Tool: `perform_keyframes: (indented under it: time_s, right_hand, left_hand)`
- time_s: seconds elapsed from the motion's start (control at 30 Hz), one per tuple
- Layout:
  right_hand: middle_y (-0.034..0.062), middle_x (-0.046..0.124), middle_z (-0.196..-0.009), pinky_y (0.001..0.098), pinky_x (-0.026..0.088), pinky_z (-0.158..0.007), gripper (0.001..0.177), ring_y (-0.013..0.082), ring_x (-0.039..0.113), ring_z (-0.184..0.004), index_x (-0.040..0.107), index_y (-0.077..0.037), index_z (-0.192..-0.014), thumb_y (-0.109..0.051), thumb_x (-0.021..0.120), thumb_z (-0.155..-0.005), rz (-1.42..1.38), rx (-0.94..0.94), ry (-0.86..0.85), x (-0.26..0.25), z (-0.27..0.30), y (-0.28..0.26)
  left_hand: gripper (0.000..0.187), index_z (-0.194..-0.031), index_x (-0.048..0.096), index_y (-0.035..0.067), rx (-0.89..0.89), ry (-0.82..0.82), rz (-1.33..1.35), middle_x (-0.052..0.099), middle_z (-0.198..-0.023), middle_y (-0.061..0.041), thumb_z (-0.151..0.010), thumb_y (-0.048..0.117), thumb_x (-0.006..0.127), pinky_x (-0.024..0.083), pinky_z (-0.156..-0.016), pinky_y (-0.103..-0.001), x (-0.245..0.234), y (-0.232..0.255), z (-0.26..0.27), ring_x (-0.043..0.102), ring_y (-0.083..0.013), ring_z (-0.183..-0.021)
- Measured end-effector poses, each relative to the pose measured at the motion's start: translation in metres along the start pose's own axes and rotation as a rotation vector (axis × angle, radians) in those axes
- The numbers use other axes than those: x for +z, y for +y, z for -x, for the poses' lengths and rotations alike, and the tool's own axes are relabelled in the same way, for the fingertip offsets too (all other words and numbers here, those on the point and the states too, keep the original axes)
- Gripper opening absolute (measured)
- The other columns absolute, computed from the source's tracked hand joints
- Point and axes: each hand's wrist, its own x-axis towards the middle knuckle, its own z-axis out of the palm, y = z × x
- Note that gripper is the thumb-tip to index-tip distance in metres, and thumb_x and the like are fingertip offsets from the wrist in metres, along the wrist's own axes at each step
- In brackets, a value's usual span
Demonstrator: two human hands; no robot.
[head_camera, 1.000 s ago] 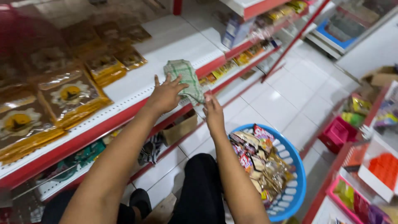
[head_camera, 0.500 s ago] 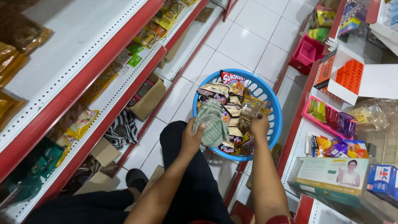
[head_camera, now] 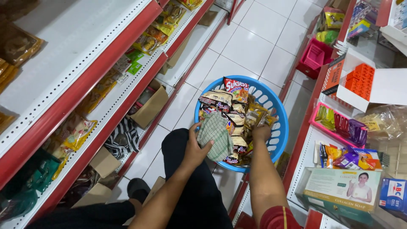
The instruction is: The recorder sits on the floor of a grocery store, picks up product packets from a shelf, wipes them clean with a cloth, and places them into a blue shopping basket.
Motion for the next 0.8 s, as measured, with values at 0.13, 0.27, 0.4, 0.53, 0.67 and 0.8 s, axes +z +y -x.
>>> perform_keyframes:
  time_s: [0.13, 0.27, 0.4, 0.53, 0.67, 0.8]
  right_hand:
    - [0.0219, 0.075, -0.099, 0.0472, 0.057, -0.087, 0.031, 0.0392, 0.072, -0.094, 0.076, -0.004, -0.096, -0.025, 0.088, -0.076, -0.045, 0.007, 0.055, -0.025, 0.019, -0.009]
    - [0.0205, 0.074, -0.093, 0.0479, 0.057, -0.084, 0.026, 0.0376, 0.072, -0.088, 0.071, -0.002, -0.095, -0.019, 0.084, -0.081, -0.073, -0.141, 0.126, -0.051, 0.040, -0.008]
    - [0.0171, 0.072, -0.091, 0.0480, 0.063, -0.080, 0.018, 0.0310, 0.073, -0.082, 0.057, 0.001, -0.103, -0.007, 0.069, -0.092, -0.533, -0.216, -0.094, -0.090, 0.079, -0.026]
    - [0.0156, 0.071, -0.102, 0.0469, 0.062, -0.081, 0.026, 0.0244, 0.073, -0.088, 0.047, 0.002, -0.122, 0.000, 0.062, -0.100, -0.982, -0.149, -0.466, -0.161, 0.177, -0.082]
    - [0.0114, 0.073, -0.107, 0.0457, 0.063, -0.077, 0.039, 0.0228, 0.073, -0.094, 0.049, -0.006, -0.127, 0.003, 0.060, -0.091, -1.020, -0.122, -0.846, -0.168, 0.264, -0.113]
    - [0.0113, 0.073, -0.105, 0.0456, 0.066, -0.078, 0.044, 0.0240, 0.075, -0.092, 0.049, -0.006, -0.131, 0.003, 0.061, -0.089, -0.841, -0.122, -1.321, -0.129, 0.339, -0.117]
  left_hand:
    - [0.078, -0.151, 0.027, 0.008, -0.011, 0.005, 0.041, 0.059, -0.135, -0.030, -0.089, 0.008, 0.074, 0.055, -0.100, -0.041, 0.000, 0.000, -0.002, 0.066, -0.0311, -0.123]
    - [0.086, -0.151, 0.019, 0.010, -0.062, 0.050, 0.072, 0.060, -0.130, -0.029, -0.086, 0.010, 0.074, 0.057, -0.095, -0.040, 0.001, -0.001, 0.003, 0.067, -0.0297, -0.117]
    - [0.071, -0.148, 0.025, 0.009, -0.038, 0.107, 0.147, 0.061, -0.129, -0.023, -0.093, 0.013, 0.069, 0.059, -0.090, -0.036, -0.004, -0.030, 0.010, 0.067, -0.0242, -0.114]
    - [0.029, -0.139, 0.060, 0.005, 0.177, 0.097, -0.051, 0.070, -0.134, -0.021, -0.111, 0.010, 0.063, 0.049, -0.107, -0.044, -0.020, -0.026, 0.019, 0.063, -0.0268, -0.126]
    - [0.041, -0.136, 0.057, 0.005, -0.378, 0.031, 0.613, 0.066, -0.127, -0.012, -0.104, 0.031, 0.052, 0.058, -0.094, -0.041, -0.053, 0.044, 0.047, 0.066, -0.0209, -0.114]
    - [0.050, -0.140, 0.055, 0.010, -0.422, 0.028, 0.825, 0.068, -0.130, -0.007, -0.098, 0.037, 0.057, 0.059, -0.097, -0.036, -0.089, 0.051, 0.085, 0.068, -0.0183, -0.117]
